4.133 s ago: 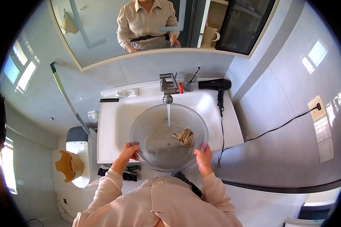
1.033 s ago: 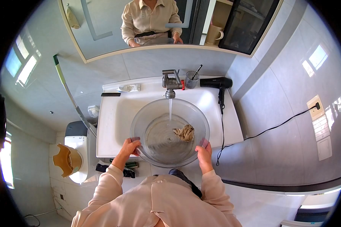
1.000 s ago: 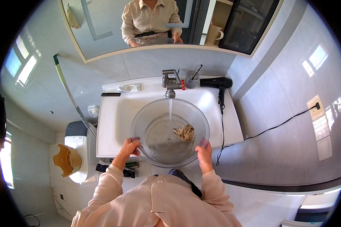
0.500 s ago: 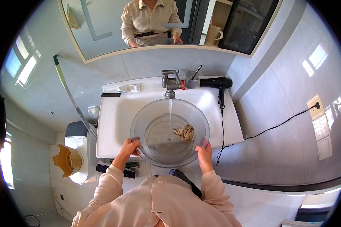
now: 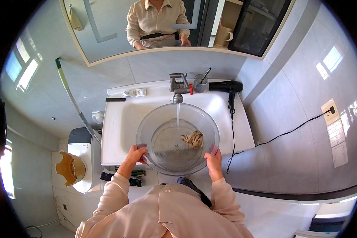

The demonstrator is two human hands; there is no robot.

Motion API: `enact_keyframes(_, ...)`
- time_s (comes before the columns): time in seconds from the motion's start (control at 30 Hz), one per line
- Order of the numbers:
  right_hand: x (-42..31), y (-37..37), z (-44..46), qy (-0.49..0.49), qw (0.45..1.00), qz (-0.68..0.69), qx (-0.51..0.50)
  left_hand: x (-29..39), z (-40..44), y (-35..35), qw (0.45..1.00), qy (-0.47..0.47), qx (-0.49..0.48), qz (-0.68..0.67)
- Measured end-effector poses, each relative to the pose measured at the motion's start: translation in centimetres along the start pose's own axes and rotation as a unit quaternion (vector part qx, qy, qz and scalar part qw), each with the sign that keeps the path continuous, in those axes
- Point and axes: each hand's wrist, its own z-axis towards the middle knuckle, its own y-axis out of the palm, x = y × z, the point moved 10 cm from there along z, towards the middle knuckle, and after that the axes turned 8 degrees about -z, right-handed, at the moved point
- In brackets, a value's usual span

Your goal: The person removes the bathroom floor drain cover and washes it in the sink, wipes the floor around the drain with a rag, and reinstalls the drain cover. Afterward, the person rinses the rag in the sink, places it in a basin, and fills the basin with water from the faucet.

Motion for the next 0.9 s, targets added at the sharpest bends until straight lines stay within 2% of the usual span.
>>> enact_keyframes(0.9,0.03,0.38,-0.13,0.004,1.000,0.005,0.005,-0.19,0.26,-0.29,1.000,0.003,0.006,0.002)
